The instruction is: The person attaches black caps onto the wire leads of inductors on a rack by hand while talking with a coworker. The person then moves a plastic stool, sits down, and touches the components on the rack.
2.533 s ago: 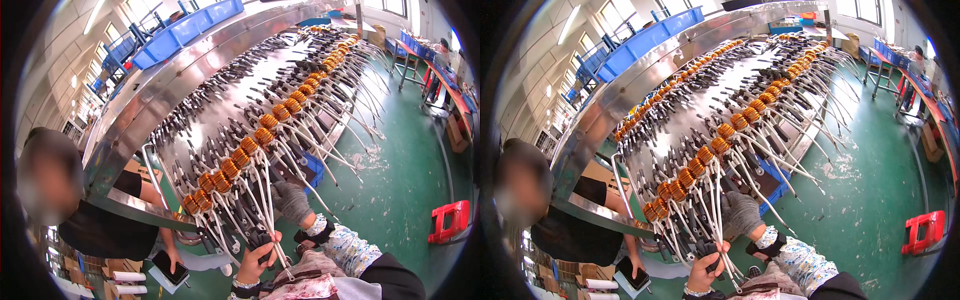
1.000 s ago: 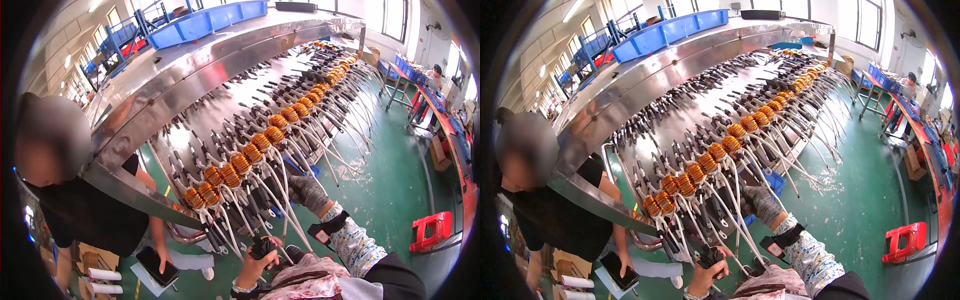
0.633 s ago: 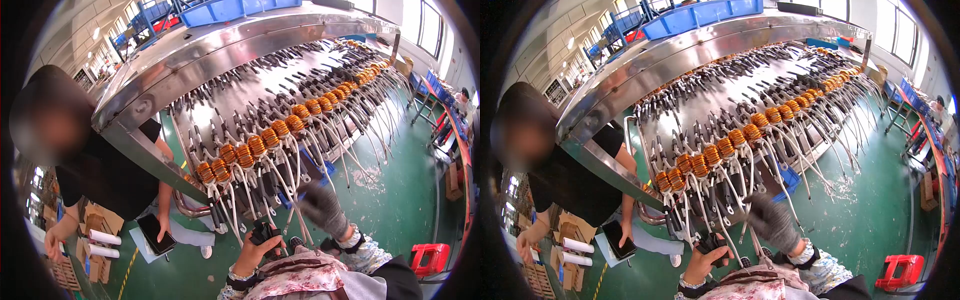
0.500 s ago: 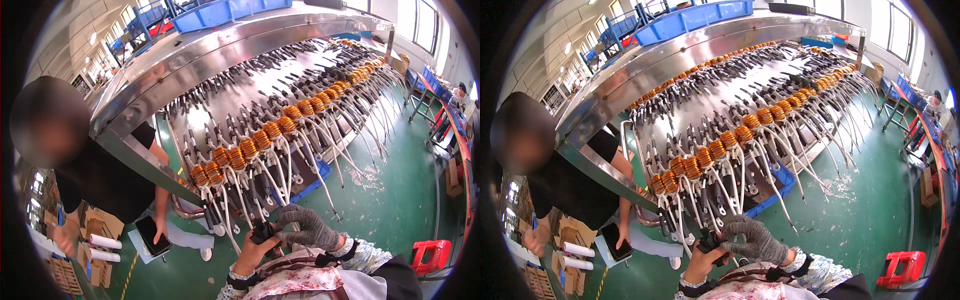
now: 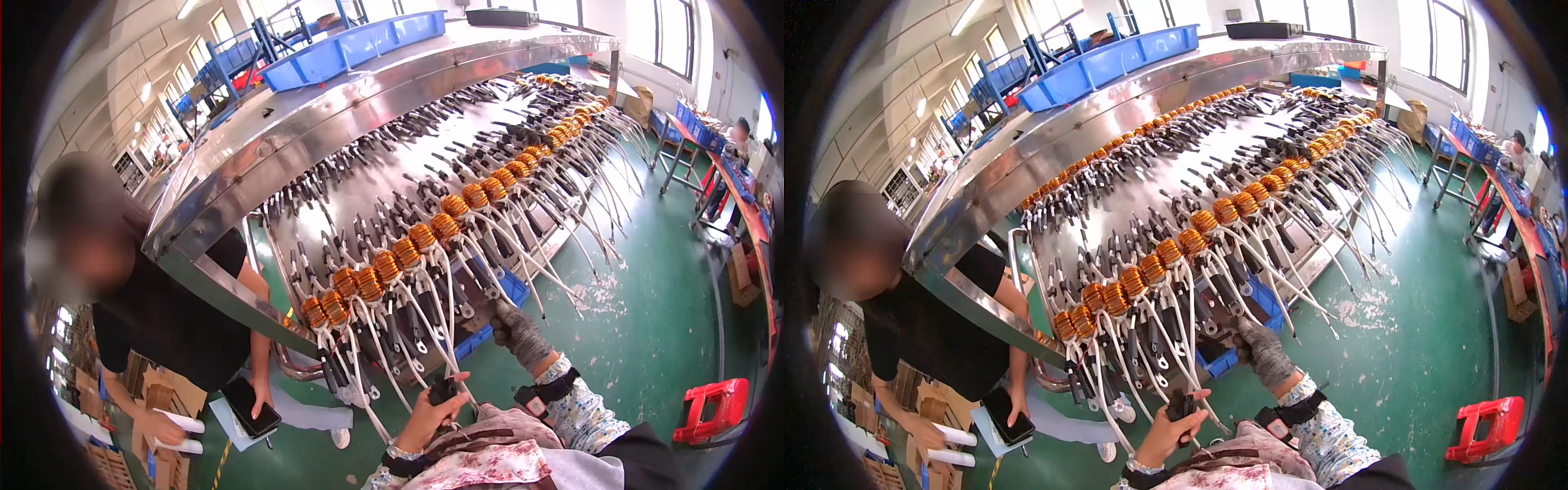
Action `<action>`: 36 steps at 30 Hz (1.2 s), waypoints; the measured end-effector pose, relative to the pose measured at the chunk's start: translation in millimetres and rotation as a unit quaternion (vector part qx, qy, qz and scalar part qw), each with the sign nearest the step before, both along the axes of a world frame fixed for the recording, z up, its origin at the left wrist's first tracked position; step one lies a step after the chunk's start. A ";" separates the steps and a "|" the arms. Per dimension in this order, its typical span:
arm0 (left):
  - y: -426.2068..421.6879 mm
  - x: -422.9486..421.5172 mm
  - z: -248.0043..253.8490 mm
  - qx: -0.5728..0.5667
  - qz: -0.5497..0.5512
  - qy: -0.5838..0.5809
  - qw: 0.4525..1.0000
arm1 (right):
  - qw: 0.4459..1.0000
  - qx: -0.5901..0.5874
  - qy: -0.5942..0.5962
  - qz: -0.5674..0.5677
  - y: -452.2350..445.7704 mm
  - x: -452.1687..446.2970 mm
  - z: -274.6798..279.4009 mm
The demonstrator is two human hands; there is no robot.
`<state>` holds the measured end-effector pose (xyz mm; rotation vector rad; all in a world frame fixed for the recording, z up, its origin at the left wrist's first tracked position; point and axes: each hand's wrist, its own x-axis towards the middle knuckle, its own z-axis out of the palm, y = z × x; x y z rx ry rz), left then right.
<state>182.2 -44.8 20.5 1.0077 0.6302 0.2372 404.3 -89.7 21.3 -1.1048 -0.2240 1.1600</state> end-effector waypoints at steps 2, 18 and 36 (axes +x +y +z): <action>3.5 2.6 -14.5 0.006 0.013 0.006 1.000 | 0.998 0.048 -0.016 0.024 -1.5 2.5 -6.2; -0.7 -16.6 17.3 0.014 0.020 -0.011 1.000 | 0.996 0.021 -0.058 -0.059 8.6 -13.0 -3.3; -3.1 -31.9 20.8 -0.002 0.042 -0.007 0.999 | 0.998 -0.061 -0.006 -0.001 39.1 -18.1 41.5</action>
